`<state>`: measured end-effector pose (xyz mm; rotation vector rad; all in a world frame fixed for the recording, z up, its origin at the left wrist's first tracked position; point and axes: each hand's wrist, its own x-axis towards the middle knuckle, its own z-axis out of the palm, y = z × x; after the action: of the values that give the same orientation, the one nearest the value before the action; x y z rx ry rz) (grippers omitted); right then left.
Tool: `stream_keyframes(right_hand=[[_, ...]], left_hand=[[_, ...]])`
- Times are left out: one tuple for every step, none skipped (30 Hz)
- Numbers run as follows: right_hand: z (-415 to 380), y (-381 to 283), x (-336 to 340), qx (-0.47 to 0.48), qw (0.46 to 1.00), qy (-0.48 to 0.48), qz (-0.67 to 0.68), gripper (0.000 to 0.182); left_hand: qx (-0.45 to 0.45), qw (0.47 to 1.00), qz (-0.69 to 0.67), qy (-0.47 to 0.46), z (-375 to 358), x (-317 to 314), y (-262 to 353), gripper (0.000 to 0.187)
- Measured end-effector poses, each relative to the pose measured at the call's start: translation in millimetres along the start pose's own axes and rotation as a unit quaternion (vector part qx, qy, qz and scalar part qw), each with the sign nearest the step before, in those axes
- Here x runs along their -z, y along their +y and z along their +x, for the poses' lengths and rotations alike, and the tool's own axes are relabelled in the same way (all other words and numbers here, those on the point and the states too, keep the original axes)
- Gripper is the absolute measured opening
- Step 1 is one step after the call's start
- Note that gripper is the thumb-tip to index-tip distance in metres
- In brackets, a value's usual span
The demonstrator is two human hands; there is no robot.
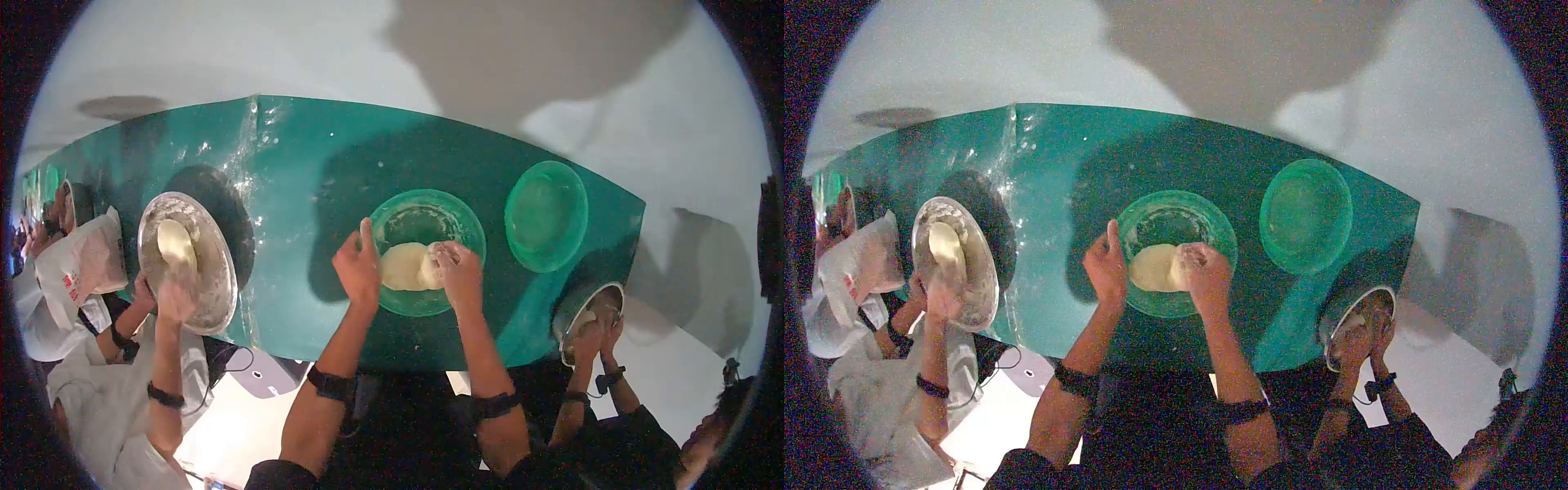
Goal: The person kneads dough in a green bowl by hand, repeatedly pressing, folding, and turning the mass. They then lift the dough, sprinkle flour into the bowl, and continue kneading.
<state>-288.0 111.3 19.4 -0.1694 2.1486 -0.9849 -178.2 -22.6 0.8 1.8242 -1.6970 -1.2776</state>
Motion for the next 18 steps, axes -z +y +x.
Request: stream_keyframes(right_hand=[[3.4,2.1,-3.6,0.03,1.0,0.001,0.002,0.022],[7.9,9.4,-9.7,0.06,0.998,0.003,0.004,0.02],[13.7,16.5,-14.2,0.09,0.996,0.005,0.005,0.019],[22.7,23.8,-15.7,0.022,0.993,-0.019,0.119,0.018],[34.2,30.1,-17.5,-0.047,0.971,-0.043,0.231,0.017],[34.8,30.0,-20.9,-0.066,0.961,-0.049,0.263,0.017],[35.8,30.8,-24.4,-0.086,0.95,-0.054,0.294,0.017],[31.9,32.9,-30.7,-0.057,0.967,-0.041,0.246,0.018],[28.7,30.9,-38.1,-0.025,0.98,-0.026,0.197,0.02],[28.1,28.5,-44.2,0.009,0.989,-0.01,0.148,0.022],[27.3,26.9,-48.2,0.042,0.995,0.005,0.096,0.023],[26.3,23.8,-48.7,0.074,0.996,0.018,0.043,0.025],[24.9,21.9,-41.9,0.223,0.972,0.006,-0.069,0.031],[23.7,18.7,-31.2,0.365,0.914,-0.005,-0.177,0.037],[26.5,7.4,-30.2,0.422,0.877,0.012,-0.232,0.041],[28.9,-4.3,-29.1,0.476,0.832,0.036,-0.282,0.045],[29.5,-15.1,-33.0,0.453,0.84,0.078,-0.288,0.048],[28.9,-20.3,-38.7,0.428,0.847,0.116,-0.293,0.05]], left_hand=[[0.011,1.0,0.003,0.005,-1.3,-0.6,-0.1,0.052],[0.018,1.0,-0.013,0.002,-2.3,-0.3,-0.9,0.052],[0.025,0.999,-0.028,-0.001,-2.7,-0.5,-0.9,0.052],[0.03,0.999,-0.044,-0.003,-2.6,-0.4,0.6,0.053],[0.019,0.999,-0.042,0.003,-1.6,-1.2,2.4,0.053],[0.008,0.999,-0.038,0.008,-1.1,-0.8,5.5,0.053],[-0.001,0.999,-0.032,0.012,-2.3,0.1,6.4,0.054],[0.006,1.0,-0.026,0.007,-3.2,0.9,1.7,0.054],[0.012,1.0,-0.023,0.003,-1.7,1.3,-2.0,0.053],[0.016,1.0,-0.021,-0.002,1.0,-0.6,-4.7,0.053],[0.038,0.999,-0.024,-0.017,2.7,-2.2,-8.4,0.053],[0.061,0.997,-0.026,-0.03,3.7,-0.4,-6.3,0.053],[0.084,0.995,-0.026,-0.044,2.2,2.2,-5.8,0.053],[0.08,0.995,-0.029,-0.042,-1.5,4.6,-6.1,0.053],[0.07,0.996,-0.033,-0.038,-2.6,4.9,-4.2,0.054],[0.058,0.997,-0.039,-0.031,0.6,3.3,-1.4,0.054],[0.058,0.997,-0.037,-0.028,1.8,2.3,-0.8,0.054],[0.06,0.997,-0.034,-0.024,0.9,1.7,-1.6,0.055]])
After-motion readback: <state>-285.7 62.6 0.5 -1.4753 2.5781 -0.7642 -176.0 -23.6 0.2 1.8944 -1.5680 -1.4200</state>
